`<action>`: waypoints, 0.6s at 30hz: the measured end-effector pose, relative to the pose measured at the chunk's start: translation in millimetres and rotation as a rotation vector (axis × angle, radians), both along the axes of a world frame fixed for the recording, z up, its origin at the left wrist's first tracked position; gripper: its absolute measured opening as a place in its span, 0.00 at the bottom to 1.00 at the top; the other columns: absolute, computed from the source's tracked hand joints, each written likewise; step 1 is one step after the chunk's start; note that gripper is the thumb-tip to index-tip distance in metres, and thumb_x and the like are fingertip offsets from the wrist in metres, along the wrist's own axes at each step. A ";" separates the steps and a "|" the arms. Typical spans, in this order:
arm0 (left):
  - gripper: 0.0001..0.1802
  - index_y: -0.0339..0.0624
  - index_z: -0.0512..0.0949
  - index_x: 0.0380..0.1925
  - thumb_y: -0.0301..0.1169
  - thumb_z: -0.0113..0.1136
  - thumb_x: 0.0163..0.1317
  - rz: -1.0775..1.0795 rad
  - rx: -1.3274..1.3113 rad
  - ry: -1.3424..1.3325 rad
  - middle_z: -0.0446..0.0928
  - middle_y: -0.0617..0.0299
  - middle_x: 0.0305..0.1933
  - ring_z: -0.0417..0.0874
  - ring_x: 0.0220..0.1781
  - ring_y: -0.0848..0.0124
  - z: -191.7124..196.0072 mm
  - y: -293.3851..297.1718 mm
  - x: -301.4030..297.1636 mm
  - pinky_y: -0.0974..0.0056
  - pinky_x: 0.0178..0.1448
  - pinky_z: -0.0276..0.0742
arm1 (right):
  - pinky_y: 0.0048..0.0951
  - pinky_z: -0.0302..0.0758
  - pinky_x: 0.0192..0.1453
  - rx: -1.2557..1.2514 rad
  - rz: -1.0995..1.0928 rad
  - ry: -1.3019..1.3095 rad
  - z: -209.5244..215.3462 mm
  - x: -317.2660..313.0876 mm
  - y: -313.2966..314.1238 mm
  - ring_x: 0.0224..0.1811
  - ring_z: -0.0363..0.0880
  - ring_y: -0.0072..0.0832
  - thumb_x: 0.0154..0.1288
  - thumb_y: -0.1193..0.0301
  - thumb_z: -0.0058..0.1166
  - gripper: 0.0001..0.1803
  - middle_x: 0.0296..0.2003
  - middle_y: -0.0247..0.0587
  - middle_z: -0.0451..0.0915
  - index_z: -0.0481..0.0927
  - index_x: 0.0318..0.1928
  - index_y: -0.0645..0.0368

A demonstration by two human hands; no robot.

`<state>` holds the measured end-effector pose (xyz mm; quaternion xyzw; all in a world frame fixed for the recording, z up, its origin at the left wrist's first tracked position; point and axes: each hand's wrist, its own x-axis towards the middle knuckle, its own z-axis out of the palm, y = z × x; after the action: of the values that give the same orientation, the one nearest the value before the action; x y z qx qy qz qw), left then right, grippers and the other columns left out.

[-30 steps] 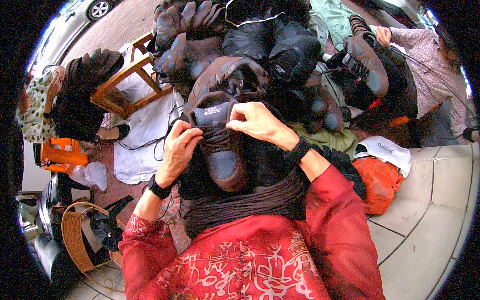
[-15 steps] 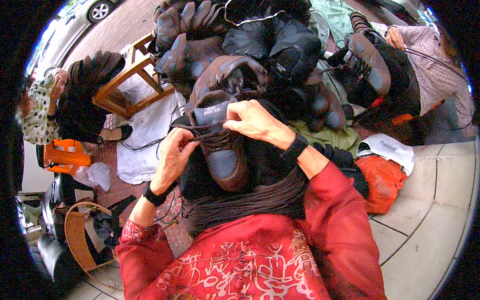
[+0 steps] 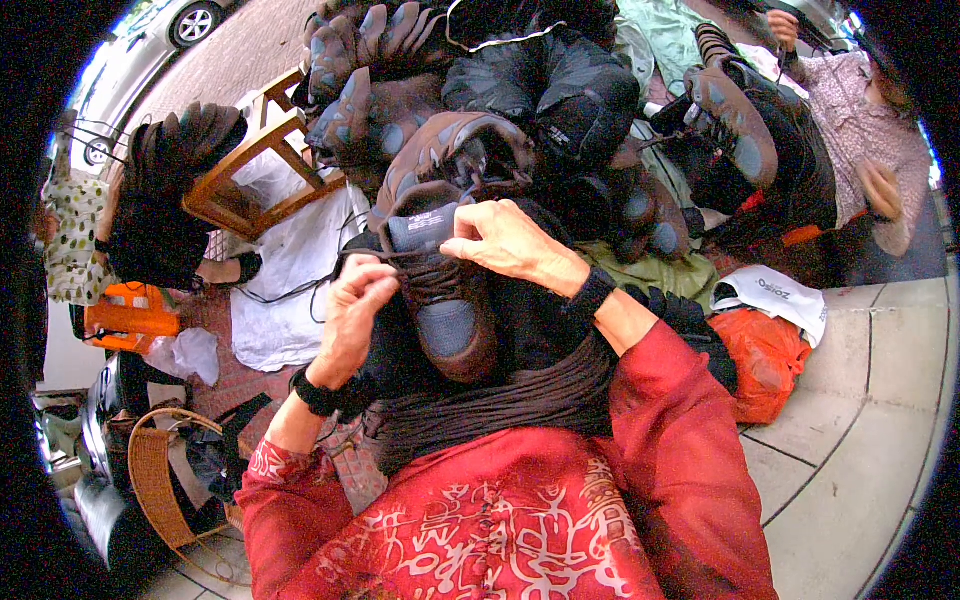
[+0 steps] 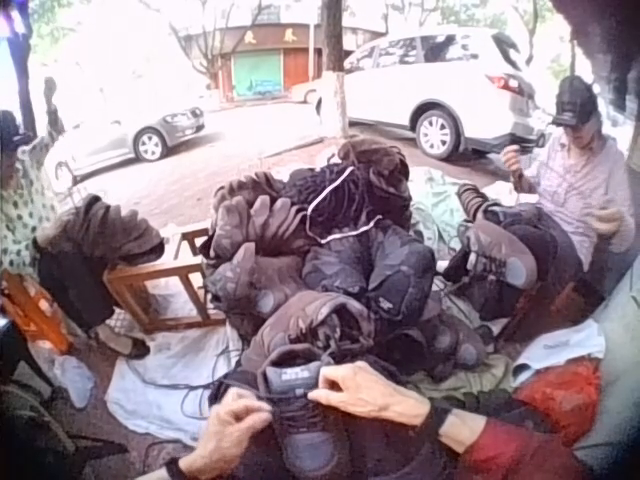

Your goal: Lacing a brown leather boot by threading laces through eyelets.

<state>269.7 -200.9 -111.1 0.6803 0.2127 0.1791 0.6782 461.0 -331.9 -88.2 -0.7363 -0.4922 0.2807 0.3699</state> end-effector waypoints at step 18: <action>0.16 0.41 0.75 0.38 0.26 0.66 0.46 -0.250 0.242 0.147 0.70 0.62 0.39 0.70 0.44 0.72 15.9 39.8 8.9 0.70 0.46 0.67 | 0.24 0.61 0.21 -0.033 -0.106 0.253 -12.2 29.5 -40.5 0.18 0.63 0.16 0.55 0.64 0.59 0.14 0.16 0.27 0.67 0.73 0.23 0.60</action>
<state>278.5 -161.1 -95.2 0.7891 0.1522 0.0674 0.5912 490.4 -372.4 -100.4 -0.7260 -0.3975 0.3593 0.4311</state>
